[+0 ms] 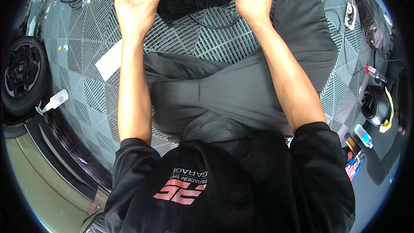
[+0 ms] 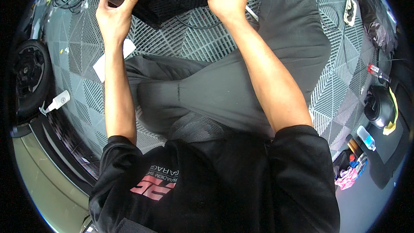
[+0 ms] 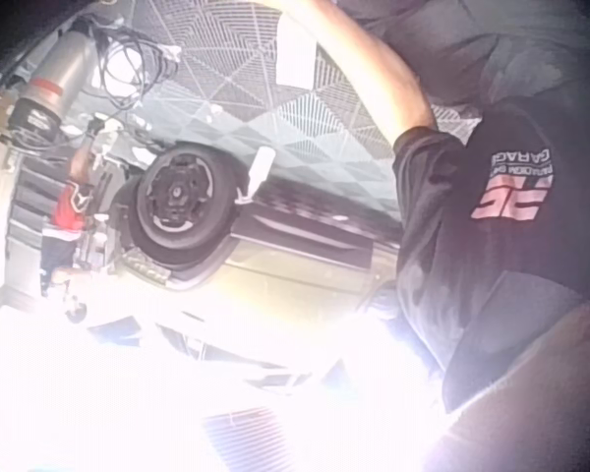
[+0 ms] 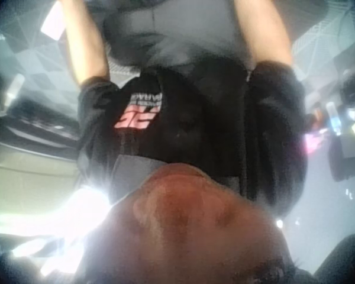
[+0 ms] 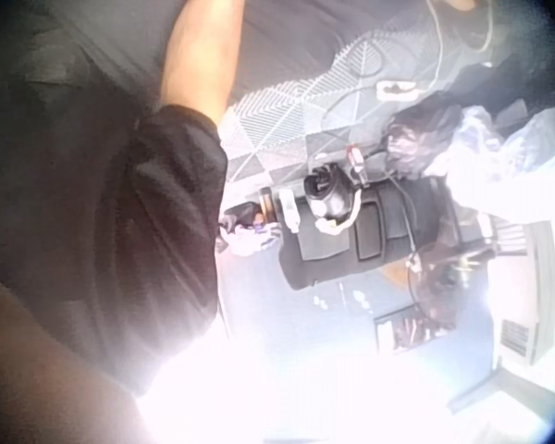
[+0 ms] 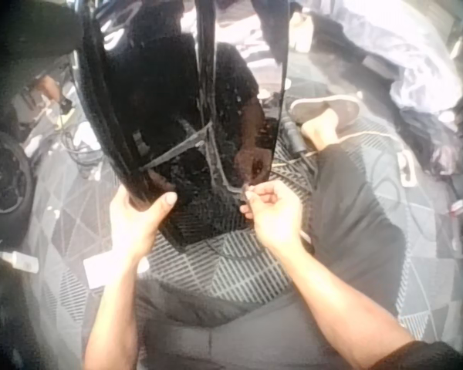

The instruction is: The person sits on the floor and uses a razor blade to carefully peel a protective film off a black glossy car part. They lift edges, scrape along seams, and remove strips of film from the surface.

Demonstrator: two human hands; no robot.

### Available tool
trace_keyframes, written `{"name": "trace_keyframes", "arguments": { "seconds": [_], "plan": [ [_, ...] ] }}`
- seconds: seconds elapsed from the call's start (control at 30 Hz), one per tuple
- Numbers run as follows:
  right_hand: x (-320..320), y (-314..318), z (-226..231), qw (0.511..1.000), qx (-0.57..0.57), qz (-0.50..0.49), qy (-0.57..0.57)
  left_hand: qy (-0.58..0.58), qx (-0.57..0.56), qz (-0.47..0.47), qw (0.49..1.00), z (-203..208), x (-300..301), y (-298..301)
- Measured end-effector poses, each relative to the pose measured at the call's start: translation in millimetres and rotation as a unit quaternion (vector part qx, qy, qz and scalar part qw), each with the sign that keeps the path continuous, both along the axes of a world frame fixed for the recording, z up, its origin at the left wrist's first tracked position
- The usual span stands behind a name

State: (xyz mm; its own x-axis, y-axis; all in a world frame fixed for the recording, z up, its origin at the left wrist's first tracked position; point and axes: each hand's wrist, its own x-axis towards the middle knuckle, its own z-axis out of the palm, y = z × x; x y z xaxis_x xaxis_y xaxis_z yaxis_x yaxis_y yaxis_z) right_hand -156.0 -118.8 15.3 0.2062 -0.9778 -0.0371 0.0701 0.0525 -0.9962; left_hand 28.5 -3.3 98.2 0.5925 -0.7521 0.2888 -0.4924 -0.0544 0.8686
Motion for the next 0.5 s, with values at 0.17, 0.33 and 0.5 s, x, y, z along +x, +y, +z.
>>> {"name": "trace_keyframes", "arguments": {
  "seconds": [0.17, 0.33, 0.5],
  "plan": [
    [1.0, 0.1, -4.6, 1.000, 0.005, 0.005, -0.014, 0.002, 0.023, -0.003, 1.000, -1.0, 3.3, 1.6],
    [0.3, 2.3, -1.7, 1.000, 0.009, 0.011, -0.025, -0.001, 0.006, -0.007, 1.000, -3.4, 3.5, 0.6],
    [0.7, 4.2, 1.7, 1.000, -0.002, 0.010, -0.011, -0.009, 0.006, -0.005, 1.000, -3.2, 3.4, 0.3]
  ]
}}
